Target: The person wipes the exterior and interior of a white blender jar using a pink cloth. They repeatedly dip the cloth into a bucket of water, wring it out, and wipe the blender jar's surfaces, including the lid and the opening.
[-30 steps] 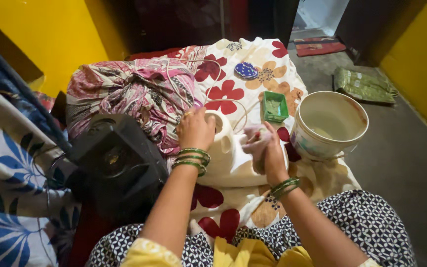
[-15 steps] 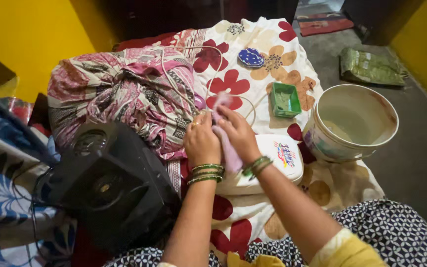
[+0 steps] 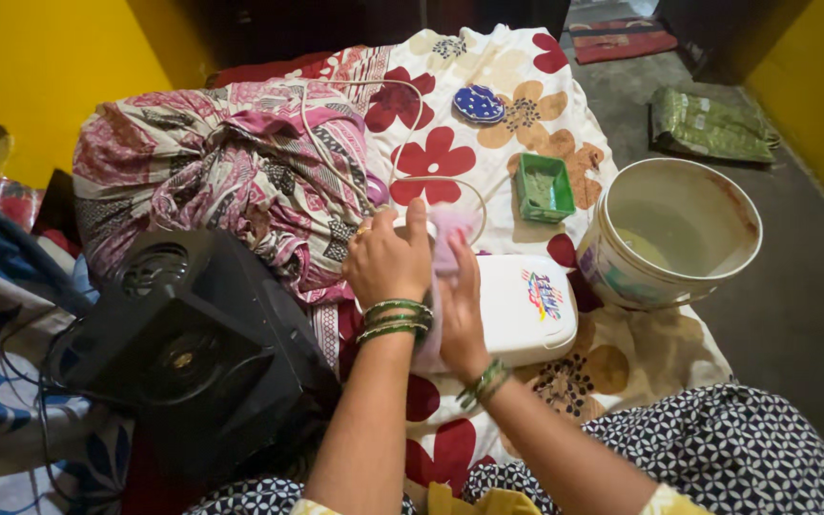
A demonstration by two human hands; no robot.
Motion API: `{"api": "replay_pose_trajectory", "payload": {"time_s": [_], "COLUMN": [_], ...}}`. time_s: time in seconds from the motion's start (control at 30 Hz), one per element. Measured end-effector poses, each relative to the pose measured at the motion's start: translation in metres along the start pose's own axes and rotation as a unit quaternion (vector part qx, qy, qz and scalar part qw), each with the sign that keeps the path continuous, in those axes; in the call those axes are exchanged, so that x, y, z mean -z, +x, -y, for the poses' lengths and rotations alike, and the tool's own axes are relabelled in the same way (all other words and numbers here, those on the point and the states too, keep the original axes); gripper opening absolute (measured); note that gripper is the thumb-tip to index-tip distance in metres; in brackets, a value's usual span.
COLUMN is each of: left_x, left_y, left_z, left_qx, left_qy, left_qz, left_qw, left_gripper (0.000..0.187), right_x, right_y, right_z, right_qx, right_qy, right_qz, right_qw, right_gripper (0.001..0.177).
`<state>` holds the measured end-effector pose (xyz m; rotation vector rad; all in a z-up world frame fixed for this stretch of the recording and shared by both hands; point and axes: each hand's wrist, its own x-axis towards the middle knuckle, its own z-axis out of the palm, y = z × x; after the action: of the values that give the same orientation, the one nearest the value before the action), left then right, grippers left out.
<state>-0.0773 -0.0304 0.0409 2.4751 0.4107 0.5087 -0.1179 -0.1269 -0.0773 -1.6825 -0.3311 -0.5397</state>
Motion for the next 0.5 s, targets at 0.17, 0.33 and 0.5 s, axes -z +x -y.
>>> {"api": "replay_pose_trajectory", "payload": {"time_s": [0.17, 0.33, 0.5], "left_x": [-0.003, -0.009, -0.006], "left_y": [-0.004, -0.004, -0.005], "left_z": [-0.007, -0.002, -0.002], "left_qx": [-0.025, -0.034, -0.028], "left_qy": [0.069, 0.066, 0.047], "left_qz": [-0.054, -0.066, -0.051], "left_qw": [0.996, 0.995, 0.997], "left_gripper": [0.06, 0.055, 0.053], "right_x": [0.019, 0.023, 0.01], "right_y": [-0.029, 0.025, 0.054], "right_z": [-0.032, -0.029, -0.061], "right_qx": [-0.182, -0.223, -0.146], "right_qy": [0.144, 0.119, 0.18], "right_qz": [-0.031, -0.017, 0.041], "right_qw": [0.972, 0.967, 0.972], "right_gripper": [0.054, 0.055, 0.042]}}
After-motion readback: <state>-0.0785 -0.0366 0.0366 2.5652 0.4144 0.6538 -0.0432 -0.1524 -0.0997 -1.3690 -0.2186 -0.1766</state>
